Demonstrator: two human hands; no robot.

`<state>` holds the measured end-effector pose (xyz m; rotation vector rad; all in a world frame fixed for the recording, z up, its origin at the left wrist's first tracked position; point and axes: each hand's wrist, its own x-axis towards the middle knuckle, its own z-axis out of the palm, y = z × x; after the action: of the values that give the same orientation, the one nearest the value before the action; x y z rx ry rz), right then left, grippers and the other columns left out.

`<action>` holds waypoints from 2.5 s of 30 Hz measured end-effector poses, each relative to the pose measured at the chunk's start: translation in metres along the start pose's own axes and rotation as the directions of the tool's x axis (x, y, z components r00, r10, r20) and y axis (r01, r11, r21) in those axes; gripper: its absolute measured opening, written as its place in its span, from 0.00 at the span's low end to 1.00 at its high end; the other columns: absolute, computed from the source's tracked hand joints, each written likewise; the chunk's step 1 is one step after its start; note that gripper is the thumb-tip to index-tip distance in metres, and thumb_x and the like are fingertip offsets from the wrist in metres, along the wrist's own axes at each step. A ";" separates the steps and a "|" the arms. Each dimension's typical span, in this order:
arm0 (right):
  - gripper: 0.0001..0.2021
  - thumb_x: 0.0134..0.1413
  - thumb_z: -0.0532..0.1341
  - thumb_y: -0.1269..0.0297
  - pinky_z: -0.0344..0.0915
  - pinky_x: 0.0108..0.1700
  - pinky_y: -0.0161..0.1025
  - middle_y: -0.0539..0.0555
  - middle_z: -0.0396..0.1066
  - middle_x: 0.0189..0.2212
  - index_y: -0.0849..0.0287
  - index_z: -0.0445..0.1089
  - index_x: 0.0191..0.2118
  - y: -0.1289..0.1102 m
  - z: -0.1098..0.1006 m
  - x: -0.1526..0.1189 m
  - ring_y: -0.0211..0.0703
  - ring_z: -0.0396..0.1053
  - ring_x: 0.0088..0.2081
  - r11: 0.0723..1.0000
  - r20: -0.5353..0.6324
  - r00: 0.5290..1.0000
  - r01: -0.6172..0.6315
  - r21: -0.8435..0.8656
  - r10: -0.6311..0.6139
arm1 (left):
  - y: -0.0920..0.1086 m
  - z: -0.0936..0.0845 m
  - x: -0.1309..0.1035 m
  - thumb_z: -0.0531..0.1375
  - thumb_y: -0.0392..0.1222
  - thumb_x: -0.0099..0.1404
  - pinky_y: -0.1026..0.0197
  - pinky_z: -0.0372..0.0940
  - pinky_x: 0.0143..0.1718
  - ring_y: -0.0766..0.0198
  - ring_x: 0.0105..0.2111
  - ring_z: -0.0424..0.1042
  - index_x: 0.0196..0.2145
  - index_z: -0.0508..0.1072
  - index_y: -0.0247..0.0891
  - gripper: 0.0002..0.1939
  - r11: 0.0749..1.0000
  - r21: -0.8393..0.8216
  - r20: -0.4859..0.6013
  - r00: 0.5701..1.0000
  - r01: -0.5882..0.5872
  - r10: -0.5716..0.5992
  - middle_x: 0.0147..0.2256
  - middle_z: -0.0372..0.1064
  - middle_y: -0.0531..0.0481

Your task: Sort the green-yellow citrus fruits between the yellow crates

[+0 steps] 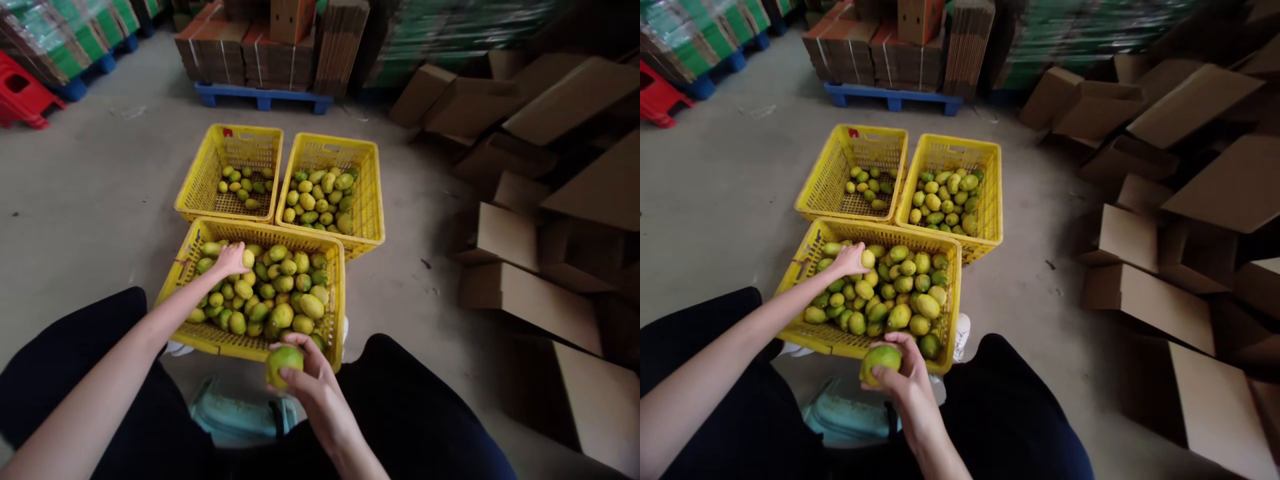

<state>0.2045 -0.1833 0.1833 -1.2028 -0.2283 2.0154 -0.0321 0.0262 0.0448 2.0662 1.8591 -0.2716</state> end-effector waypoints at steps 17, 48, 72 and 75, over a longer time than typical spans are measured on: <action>0.25 0.31 0.75 0.67 0.68 0.45 0.43 0.49 0.75 0.35 0.52 0.72 0.42 -0.083 0.060 0.000 0.43 0.72 0.37 0.901 0.191 0.886 0.434 -0.022 -0.422 | 0.050 -0.147 -0.139 0.61 0.58 0.59 0.52 0.68 0.52 0.53 0.46 0.74 0.50 0.69 0.36 0.28 -0.310 -0.949 -0.023 0.961 0.065 0.274 0.42 0.75 0.44; 0.23 0.40 0.74 0.68 0.68 0.54 0.47 0.53 0.74 0.45 0.53 0.70 0.45 -0.072 0.076 0.033 0.48 0.71 0.49 0.354 0.300 0.446 0.881 -0.313 -0.844 | 0.043 -0.139 -0.176 0.74 0.45 0.48 0.49 0.62 0.57 0.52 0.54 0.68 0.50 0.70 0.43 0.32 0.247 -0.749 -0.598 0.788 -0.615 0.147 0.53 0.68 0.45; 0.22 0.58 0.58 0.50 0.53 0.66 0.53 0.59 0.58 0.57 0.52 0.65 0.56 -0.018 0.086 0.066 0.54 0.56 0.63 0.149 0.353 0.551 0.669 -0.728 -0.756 | 0.076 -0.100 -0.157 0.63 0.43 0.56 0.59 0.73 0.38 0.56 0.31 0.78 0.32 0.72 0.35 0.09 -0.820 -0.550 0.163 0.983 0.157 0.079 0.26 0.75 0.49; 0.46 0.35 0.73 0.49 0.53 0.67 0.57 0.63 0.49 0.63 0.55 0.59 0.61 -0.009 0.085 0.071 0.64 0.46 0.68 0.108 0.359 0.569 0.627 -0.771 -0.740 | 0.074 -0.096 -0.154 0.63 0.40 0.55 0.58 0.73 0.40 0.55 0.32 0.79 0.30 0.72 0.35 0.06 -0.810 -0.577 0.134 0.991 0.101 0.028 0.26 0.76 0.49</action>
<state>0.1215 -0.1098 0.1856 -1.3493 -1.6087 0.8491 0.0135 -0.0857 0.1989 0.0349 0.7158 1.2142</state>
